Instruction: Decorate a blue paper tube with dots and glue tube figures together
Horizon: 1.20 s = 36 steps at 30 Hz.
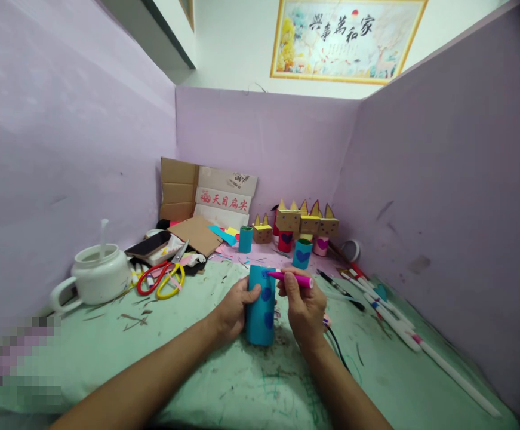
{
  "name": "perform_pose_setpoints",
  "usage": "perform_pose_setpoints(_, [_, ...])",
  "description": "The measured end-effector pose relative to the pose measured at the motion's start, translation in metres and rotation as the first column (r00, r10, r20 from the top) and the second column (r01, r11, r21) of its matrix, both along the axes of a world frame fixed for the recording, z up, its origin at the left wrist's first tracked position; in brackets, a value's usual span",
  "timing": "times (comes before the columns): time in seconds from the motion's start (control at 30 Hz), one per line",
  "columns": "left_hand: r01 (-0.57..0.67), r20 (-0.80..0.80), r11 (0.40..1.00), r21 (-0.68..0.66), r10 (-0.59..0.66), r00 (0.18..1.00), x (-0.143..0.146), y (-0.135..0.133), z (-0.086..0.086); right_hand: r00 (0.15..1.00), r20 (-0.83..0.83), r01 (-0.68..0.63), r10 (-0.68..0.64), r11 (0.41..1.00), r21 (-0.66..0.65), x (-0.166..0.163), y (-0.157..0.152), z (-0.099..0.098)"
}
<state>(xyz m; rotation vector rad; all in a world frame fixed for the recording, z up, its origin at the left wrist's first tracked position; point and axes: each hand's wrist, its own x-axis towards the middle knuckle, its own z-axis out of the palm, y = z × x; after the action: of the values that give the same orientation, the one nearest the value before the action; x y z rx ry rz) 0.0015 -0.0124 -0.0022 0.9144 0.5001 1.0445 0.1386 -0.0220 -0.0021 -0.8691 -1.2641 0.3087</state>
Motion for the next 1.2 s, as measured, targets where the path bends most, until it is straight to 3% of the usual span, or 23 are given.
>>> perform_pose_setpoints(1.2, [-0.024,-0.022,0.999,-0.028,0.023,0.999,0.001,-0.0007,0.0026,0.998,-0.032,0.047,-0.048,0.999,-0.019,0.0011,0.0025,-0.0021])
